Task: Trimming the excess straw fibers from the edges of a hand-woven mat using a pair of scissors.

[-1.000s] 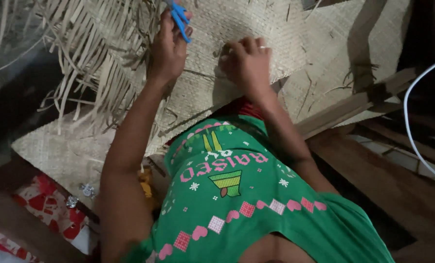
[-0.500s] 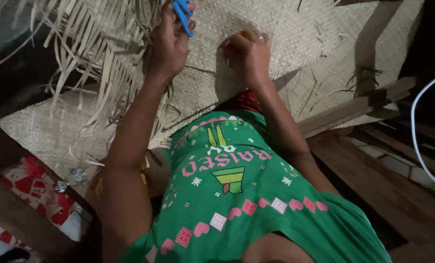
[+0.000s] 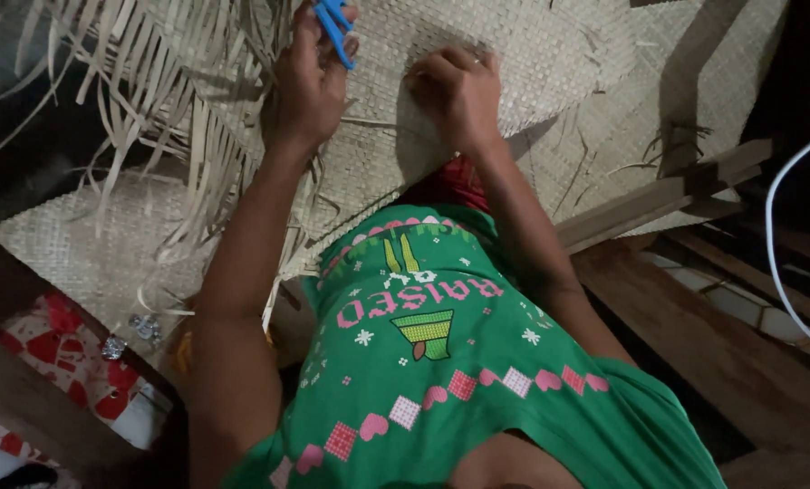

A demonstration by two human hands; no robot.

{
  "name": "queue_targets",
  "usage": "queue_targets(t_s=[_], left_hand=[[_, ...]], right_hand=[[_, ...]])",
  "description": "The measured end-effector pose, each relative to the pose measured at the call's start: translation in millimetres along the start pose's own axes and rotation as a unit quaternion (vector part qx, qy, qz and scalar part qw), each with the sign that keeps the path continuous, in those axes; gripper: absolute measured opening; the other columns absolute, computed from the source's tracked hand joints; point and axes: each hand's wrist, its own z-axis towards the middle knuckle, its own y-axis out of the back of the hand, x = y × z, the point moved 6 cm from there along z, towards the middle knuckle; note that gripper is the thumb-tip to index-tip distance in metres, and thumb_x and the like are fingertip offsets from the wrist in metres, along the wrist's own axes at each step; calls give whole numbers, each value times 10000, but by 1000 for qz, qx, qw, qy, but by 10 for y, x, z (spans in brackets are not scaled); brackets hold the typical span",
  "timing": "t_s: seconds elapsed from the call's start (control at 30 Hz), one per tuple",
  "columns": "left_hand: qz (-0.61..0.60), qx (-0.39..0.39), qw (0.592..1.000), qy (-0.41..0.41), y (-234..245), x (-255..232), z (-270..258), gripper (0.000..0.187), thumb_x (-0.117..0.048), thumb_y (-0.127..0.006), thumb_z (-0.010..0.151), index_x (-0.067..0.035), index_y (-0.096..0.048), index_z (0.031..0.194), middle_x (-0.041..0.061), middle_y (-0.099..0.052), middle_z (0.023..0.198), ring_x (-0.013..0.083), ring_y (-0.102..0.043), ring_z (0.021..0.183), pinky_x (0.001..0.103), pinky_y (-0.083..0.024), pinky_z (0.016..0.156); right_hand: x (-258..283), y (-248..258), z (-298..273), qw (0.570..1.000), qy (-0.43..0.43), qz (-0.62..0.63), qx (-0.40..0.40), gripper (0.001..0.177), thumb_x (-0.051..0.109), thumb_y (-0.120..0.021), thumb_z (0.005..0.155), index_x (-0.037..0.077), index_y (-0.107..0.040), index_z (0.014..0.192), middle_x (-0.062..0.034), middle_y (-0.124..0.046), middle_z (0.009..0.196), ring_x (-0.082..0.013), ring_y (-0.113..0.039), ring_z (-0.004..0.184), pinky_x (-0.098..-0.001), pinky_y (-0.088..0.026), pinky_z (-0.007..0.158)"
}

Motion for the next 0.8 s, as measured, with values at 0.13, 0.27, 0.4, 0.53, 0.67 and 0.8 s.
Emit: queue_targets(t_s=[0.13,0.27,0.4,0.53,0.67,0.8], left_hand=[[53,63,996,36,57,31,-23,324,-146,-552,1169,-183,-435,1469,82,-598,1500,372,-606,1386,557,-561,939],[-14,143,990,-2,154,-108,-34,523,-21,-614,1157,-85,-341,1600,214,-613,1349,331,-586,1231,443,-532,1013],[86,240,963,89,431,-437,68,408,6,-653,994,18,-597,1398,185,-703,1152,261,-667,1012,375,-518,830],[186,324,925,68,493,-240,179,501,-96,-813,949,32,-613,1390,249,-714,1137,358,-694,931,451,-561,745],[353,418,834,69,449,-184,223,501,-150,-824,884,-22,-641,1333,291,-706,1136,435,-699,909,543,-546,716],[537,467,698,-78,296,-162,270,252,-161,-758,894,-129,-717,1140,122,-763,905,294,-745,799,422,-579,665]], right_hand=[[-34,154,40,996,43,64,35,126,25,-815,948,94,-798,1051,-85,-753,1001,-255,-718,831,-384,-544,683],[0,245,72,994,46,89,31,77,67,-862,932,126,-821,960,-55,-780,924,-226,-741,781,-365,-522,613],[-47,221,106,996,47,68,37,60,92,-808,964,144,-802,994,-46,-746,950,-255,-732,777,-388,-487,588],[-62,194,185,995,37,86,43,28,85,-804,978,107,-794,991,-68,-745,955,-261,-718,775,-384,-482,586],[-101,171,182,993,39,107,25,20,63,-811,979,69,-796,991,-83,-757,926,-231,-717,752,-355,-514,600],[-99,279,171,991,41,127,21,15,63,-771,1016,76,-775,1009,-67,-776,936,-209,-733,771,-332,-524,615]])
